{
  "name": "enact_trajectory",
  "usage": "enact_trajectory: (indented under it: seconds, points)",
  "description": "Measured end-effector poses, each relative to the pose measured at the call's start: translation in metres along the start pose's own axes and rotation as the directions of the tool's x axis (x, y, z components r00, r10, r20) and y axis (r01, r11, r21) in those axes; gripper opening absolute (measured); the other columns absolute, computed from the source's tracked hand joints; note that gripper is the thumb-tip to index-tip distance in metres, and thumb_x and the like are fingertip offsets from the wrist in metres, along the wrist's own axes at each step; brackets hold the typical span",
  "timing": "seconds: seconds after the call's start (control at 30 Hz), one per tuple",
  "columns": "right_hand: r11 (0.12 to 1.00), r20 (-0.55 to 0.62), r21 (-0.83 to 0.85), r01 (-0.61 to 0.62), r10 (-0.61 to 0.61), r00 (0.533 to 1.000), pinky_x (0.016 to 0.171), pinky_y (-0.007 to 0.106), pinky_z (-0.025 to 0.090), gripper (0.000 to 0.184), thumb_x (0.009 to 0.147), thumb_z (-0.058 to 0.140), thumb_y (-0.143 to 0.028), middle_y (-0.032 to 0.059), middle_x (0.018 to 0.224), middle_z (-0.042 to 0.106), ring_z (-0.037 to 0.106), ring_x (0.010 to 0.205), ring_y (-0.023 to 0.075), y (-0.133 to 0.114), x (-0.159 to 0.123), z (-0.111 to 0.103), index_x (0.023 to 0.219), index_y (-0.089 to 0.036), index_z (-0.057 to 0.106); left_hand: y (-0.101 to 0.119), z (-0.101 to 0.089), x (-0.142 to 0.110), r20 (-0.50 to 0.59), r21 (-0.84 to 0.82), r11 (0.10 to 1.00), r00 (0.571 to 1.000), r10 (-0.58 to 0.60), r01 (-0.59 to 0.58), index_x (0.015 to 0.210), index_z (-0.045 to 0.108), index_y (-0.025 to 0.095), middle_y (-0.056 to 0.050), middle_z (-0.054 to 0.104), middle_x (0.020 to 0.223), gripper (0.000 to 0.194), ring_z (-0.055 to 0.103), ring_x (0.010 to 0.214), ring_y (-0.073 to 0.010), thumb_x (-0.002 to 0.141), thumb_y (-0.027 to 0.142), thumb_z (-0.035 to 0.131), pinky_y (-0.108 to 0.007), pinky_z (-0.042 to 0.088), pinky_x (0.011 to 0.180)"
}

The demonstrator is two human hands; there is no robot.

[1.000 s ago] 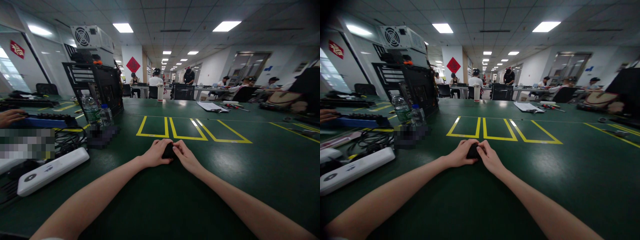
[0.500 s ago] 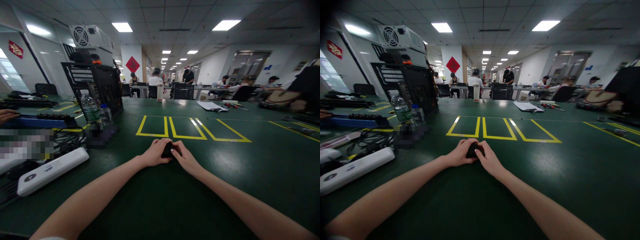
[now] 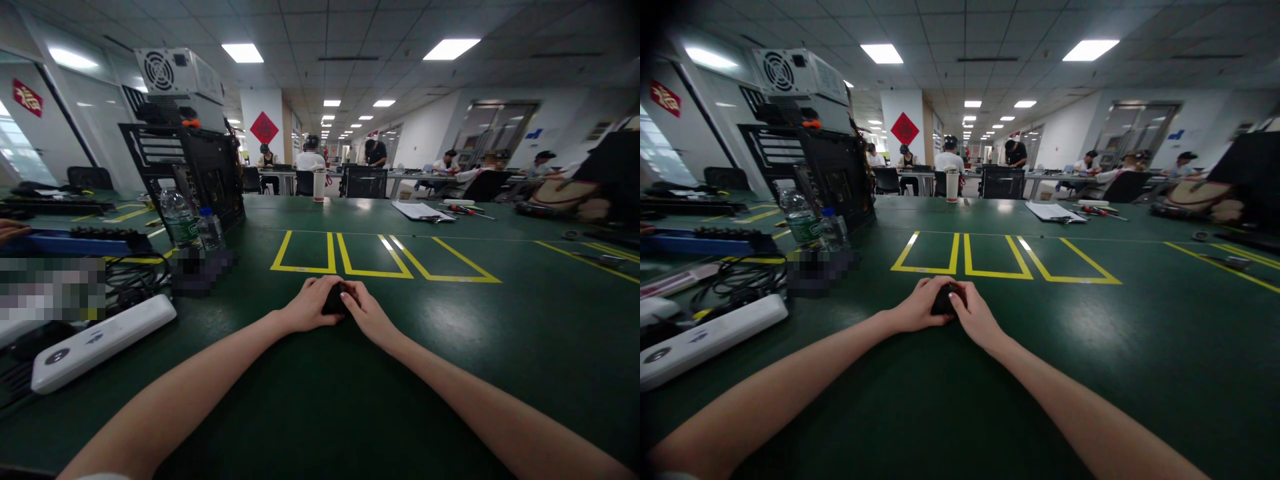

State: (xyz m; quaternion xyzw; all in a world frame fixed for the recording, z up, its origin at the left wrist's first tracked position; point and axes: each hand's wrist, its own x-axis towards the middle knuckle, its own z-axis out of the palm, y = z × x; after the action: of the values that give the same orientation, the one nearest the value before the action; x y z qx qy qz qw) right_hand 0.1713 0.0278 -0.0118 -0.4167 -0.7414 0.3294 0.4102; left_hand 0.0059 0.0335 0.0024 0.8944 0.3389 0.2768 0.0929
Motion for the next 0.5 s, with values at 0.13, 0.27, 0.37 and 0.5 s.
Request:
enact_trajectory:
  seconds: [0.13, 0.27, 0.37, 0.5]
  points:
    - [0.998, 0.057, -0.057, 0.022, -0.018, 0.998, 0.078, 0.036, 0.042, 0.018, 0.082, 0.038, -0.029, 0.0034, 0.092, 0.051, 0.05, 0.086, 0.0176, -0.0073, -0.0066, -0.0033, 0.097, -0.022, 0.044, -0.0007, 0.0002, -0.0007, 0.003, 0.004, 1.0, 1.0, -0.005, 0.005, 0.115, 0.029, 0.024, -0.006, 0.046, 0.113, 0.058, 0.044, 0.106, -0.0221, 0.067, 0.03, 0.06, -0.04, 0.025, 0.093]
    - [0.996, 0.065, -0.043, 0.072, -0.069, 0.995, 0.079, 0.035, 0.042, 0.019, 0.081, 0.041, -0.027, 0.003, 0.095, 0.05, 0.05, 0.087, 0.0171, -0.011, -0.0111, -0.0041, 0.099, -0.023, 0.042, -0.002, 0.0014, -0.001, -0.011, 0.001, 1.0, 1.0, 0.006, -0.006, 0.115, 0.028, 0.023, -0.006, 0.046, 0.113, 0.06, 0.044, 0.105, -0.0216, 0.066, 0.029, 0.061, -0.039, 0.026, 0.093]
    - [0.997, 0.043, -0.01, 0.07, -0.07, 0.997, 0.077, 0.034, 0.044, 0.014, 0.082, 0.038, -0.028, 0.0023, 0.091, 0.05, 0.052, 0.085, 0.016, -0.0084, -0.0086, -0.0025, 0.095, -0.023, 0.043, -0.0018, 0.0019, -0.0005, -0.014, 0.005, 1.0, 1.0, 0.004, -0.004, 0.116, 0.028, 0.023, -0.006, 0.045, 0.113, 0.059, 0.044, 0.105, -0.0219, 0.066, 0.03, 0.061, -0.04, 0.026, 0.092]
    - [0.997, 0.015, 0.056, 0.047, -0.048, 0.999, 0.077, 0.033, 0.045, 0.014, 0.082, 0.039, -0.027, 0.002, 0.092, 0.05, 0.054, 0.087, 0.0157, -0.0028, -0.0031, -0.0005, 0.095, -0.022, 0.042, -0.0011, 0.0021, 0.0005, -0.011, 0.003, 1.0, 1.0, -0.014, 0.014, 0.115, 0.03, 0.024, -0.006, 0.046, 0.112, 0.058, 0.044, 0.105, -0.0225, 0.066, 0.029, 0.061, -0.041, 0.026, 0.092]
